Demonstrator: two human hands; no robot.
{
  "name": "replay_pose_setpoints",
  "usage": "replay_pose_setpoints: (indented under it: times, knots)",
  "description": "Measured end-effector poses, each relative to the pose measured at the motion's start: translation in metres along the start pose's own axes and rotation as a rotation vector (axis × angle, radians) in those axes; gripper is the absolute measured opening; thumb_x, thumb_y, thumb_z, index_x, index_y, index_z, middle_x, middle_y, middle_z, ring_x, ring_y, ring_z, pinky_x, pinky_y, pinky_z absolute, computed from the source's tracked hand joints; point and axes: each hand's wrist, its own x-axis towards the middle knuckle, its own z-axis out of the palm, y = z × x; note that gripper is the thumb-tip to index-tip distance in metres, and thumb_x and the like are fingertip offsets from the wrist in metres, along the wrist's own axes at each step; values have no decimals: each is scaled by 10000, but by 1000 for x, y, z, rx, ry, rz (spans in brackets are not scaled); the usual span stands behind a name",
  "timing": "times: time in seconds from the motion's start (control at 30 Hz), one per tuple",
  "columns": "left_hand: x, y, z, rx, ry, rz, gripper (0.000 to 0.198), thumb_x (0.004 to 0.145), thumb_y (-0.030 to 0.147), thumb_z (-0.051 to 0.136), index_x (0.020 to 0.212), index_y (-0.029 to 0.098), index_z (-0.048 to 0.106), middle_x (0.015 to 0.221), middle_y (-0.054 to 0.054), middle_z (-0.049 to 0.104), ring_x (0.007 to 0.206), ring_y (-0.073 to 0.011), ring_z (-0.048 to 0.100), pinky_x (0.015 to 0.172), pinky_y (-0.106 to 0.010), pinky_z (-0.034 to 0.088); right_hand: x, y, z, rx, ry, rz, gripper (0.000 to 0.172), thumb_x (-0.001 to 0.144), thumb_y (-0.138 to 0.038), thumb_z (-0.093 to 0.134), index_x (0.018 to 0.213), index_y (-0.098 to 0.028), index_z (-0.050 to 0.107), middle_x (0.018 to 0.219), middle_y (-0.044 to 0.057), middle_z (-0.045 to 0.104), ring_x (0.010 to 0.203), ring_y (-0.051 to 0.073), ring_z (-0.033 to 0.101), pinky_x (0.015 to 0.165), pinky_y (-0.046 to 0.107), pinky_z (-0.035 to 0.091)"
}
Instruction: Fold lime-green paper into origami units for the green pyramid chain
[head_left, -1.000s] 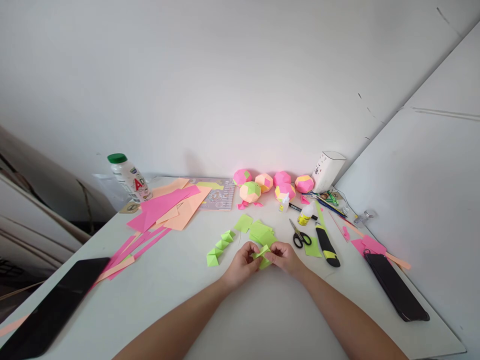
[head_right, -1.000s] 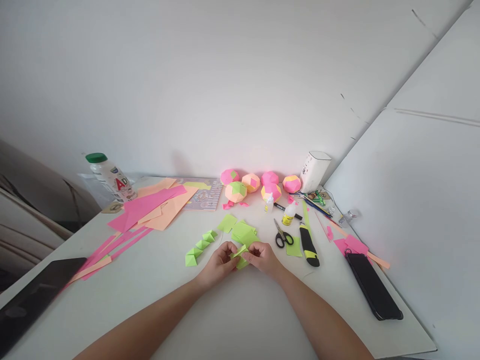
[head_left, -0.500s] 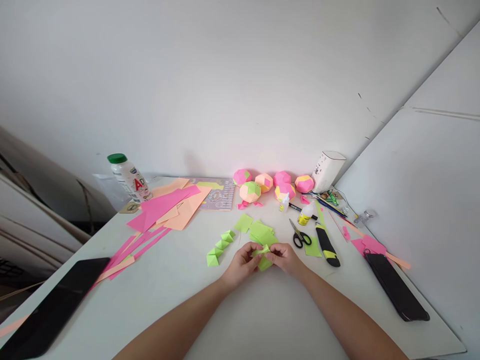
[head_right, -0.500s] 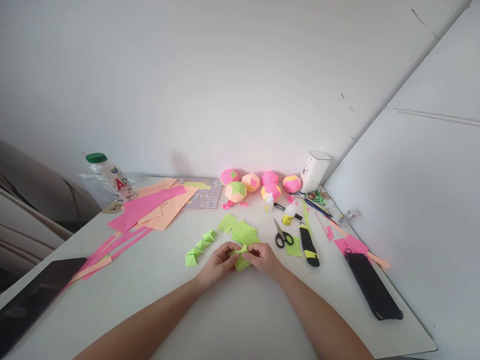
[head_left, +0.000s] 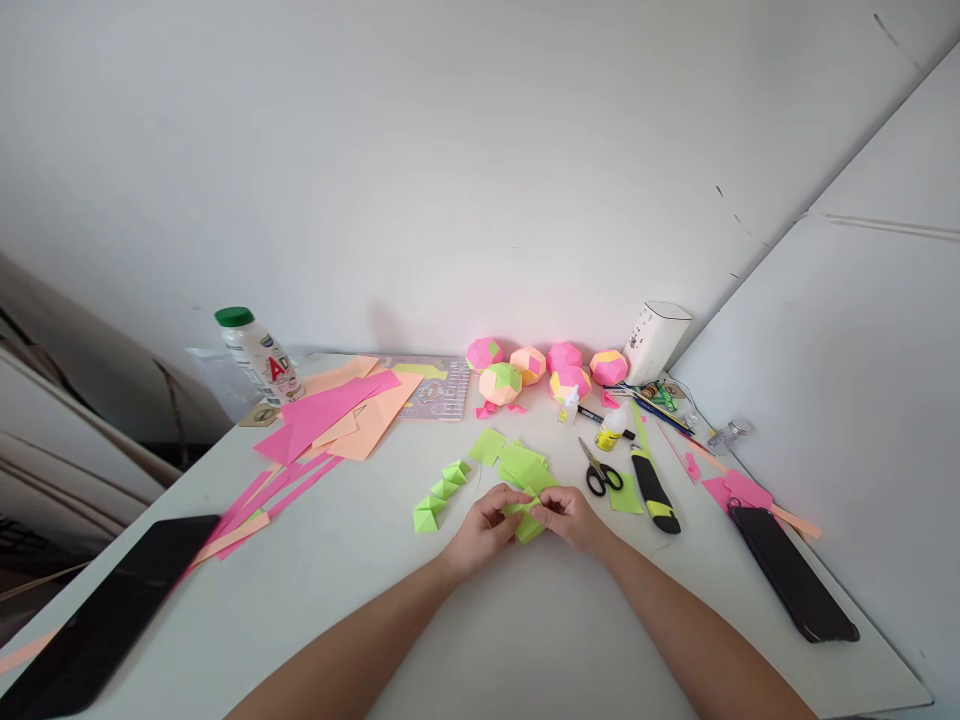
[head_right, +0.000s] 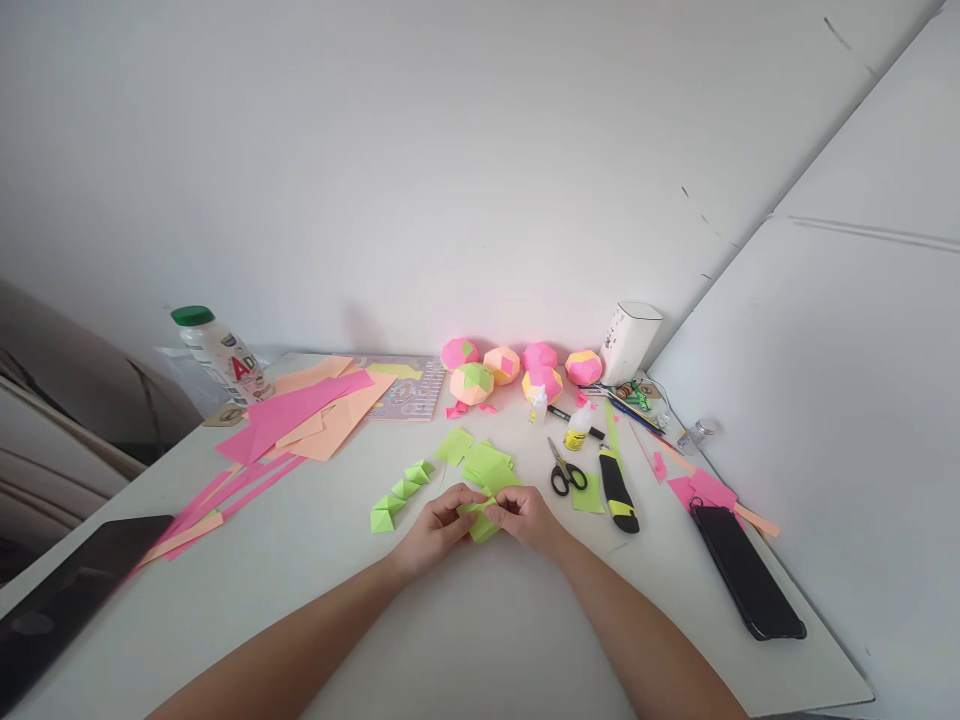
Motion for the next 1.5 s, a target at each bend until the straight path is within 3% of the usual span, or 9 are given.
replay_pose_setpoints:
  times: [0.3,0.63,0.93,1.3,1.5]
  knots:
    - [1,-2,-2,21,-75,-8,273,767,358,575,1024,277,619,923,-28,413,649,-95,451,535,-236,442,0,-2,0,-3,7,1,329,754,-412,601,575,-173,464,499,-65,325,460,78,284,431,217,227]
    - [1,-5,-2,-1,-34,-1,293,780,327,564,1067,272,582,902,-17,420,684,-106,474,573,-245,449,0,0,0,29,19,-19,230,751,-357,622,651,-163,547,560,-45,414,493,86,341,463,220,275]
    - [2,-7,0,95,54,-57,293,776,409,557,993,216,589,843,-4,443,548,-72,472,513,-240,444,1,-1,1,63,71,-31,240,735,-372,644,662,-156,570,558,-46,418,496,85,357,468,223,290]
    - [1,-7,0,174,36,-49,278,797,425,525,863,176,629,724,23,425,489,-59,456,460,-209,401,3,6,2,184,134,-12,263,687,-322,701,877,-177,594,651,-33,519,549,94,474,497,217,406]
    - [1,-9,0,179,55,-49,255,796,406,533,854,170,609,731,27,427,478,-51,460,448,-200,391,2,1,3,154,151,5,243,673,-326,709,842,-165,643,636,-19,548,551,101,493,483,217,409]
